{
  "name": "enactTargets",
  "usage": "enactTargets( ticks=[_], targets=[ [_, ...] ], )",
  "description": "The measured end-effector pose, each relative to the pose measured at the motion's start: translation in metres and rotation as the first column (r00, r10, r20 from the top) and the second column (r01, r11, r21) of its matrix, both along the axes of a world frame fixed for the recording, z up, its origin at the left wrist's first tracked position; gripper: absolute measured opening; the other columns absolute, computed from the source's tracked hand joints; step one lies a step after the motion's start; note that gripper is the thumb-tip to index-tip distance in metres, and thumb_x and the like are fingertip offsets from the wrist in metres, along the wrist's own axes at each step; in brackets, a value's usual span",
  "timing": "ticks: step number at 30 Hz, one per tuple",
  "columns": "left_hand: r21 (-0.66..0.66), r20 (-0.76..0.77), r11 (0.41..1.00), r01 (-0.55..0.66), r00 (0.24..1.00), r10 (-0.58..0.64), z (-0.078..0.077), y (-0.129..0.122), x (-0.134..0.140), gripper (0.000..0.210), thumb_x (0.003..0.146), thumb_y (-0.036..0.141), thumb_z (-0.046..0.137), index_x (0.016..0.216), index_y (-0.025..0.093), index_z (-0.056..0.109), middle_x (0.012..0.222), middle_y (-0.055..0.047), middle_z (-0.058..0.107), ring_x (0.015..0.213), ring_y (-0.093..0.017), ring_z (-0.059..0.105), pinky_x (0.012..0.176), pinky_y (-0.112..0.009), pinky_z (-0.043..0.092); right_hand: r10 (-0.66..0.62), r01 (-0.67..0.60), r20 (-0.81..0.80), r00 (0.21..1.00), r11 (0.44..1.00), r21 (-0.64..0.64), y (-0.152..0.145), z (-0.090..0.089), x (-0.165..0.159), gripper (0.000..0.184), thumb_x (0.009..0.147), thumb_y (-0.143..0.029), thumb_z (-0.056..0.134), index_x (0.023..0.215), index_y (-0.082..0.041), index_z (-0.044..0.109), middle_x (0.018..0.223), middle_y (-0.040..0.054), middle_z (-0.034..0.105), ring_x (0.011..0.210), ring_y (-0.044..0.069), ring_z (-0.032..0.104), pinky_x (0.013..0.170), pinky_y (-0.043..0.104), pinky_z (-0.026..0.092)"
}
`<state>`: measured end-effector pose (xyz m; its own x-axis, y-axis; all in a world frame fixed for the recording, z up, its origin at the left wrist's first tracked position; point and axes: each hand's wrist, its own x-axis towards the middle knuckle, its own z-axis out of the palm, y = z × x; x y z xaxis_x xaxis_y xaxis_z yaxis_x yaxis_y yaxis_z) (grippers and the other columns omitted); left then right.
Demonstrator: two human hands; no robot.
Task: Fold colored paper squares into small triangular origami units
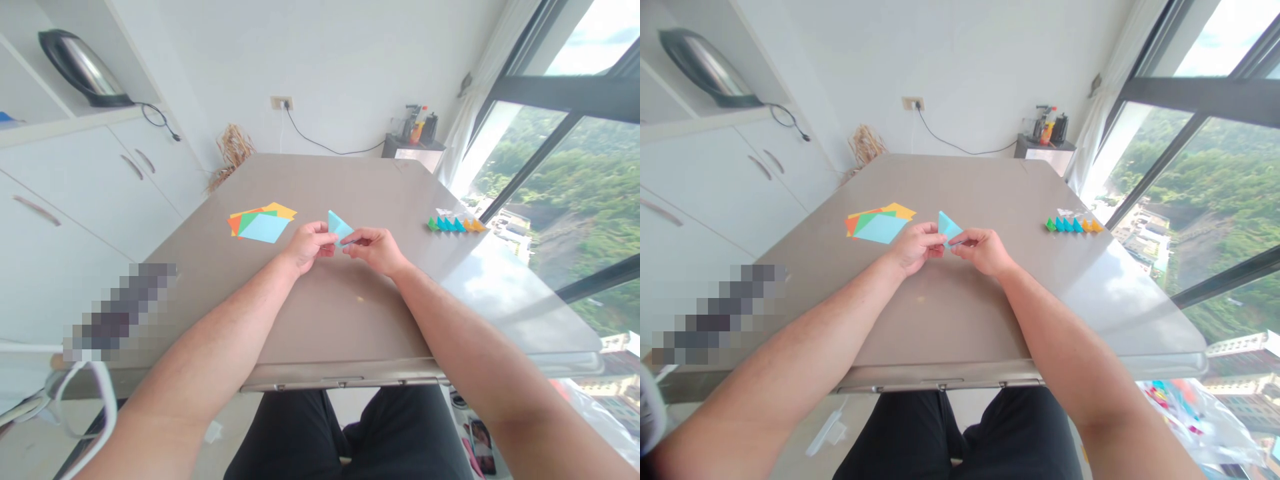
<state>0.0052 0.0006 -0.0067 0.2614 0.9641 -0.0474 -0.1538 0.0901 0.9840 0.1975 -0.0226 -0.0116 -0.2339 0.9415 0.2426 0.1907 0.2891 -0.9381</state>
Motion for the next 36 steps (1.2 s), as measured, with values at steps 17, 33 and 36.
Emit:
enactTargets(
  ticks=[17,33,36],
  targets=[
    [0.012,0.0,1.0,0.022,1.0,-0.022,-0.001,-0.008,0.011,0.035,0.069,0.038,0.084,0.095,0.016,0.074,0.087,-0.007,0.076,0.073,-0.018,0.07,0.075,-0.035,0.056,-0.151,0.139,-0.175,0.973,0.987,-0.078,0.006,0.0,-0.002,0.029,0.074,-0.042,0.079,0.085,-0.019,0.066,0.071,0.0026,0.073,0.06,0.016,0.068,0.066,0.033,0.057],
    [0.135,-0.097,0.988,-0.075,0.991,0.088,-0.001,-0.014,0.022,0.019,0.063,0.029,0.08,0.068,0.016,0.067,0.059,0.002,0.057,0.057,-0.01,0.049,0.054,-0.026,0.038,-0.159,0.142,-0.224,0.962,0.986,-0.089,0.001,0.009,-0.006,0.058,0.069,-0.025,0.072,0.125,-0.021,0.059,0.072,-0.0048,0.066,0.062,0.014,0.062,0.069,0.035,0.056],
    [0.139,-0.11,0.986,-0.091,0.988,0.106,0.0,-0.015,0.023,0.018,0.064,0.029,0.079,0.065,0.017,0.065,0.057,0.002,0.055,0.054,-0.01,0.047,0.052,-0.027,0.036,-0.154,0.137,-0.232,0.961,0.987,-0.087,0.002,0.009,-0.006,0.057,0.069,-0.025,0.072,0.124,-0.021,0.06,0.073,-0.0045,0.066,0.063,0.015,0.063,0.069,0.035,0.055]
  ],
)
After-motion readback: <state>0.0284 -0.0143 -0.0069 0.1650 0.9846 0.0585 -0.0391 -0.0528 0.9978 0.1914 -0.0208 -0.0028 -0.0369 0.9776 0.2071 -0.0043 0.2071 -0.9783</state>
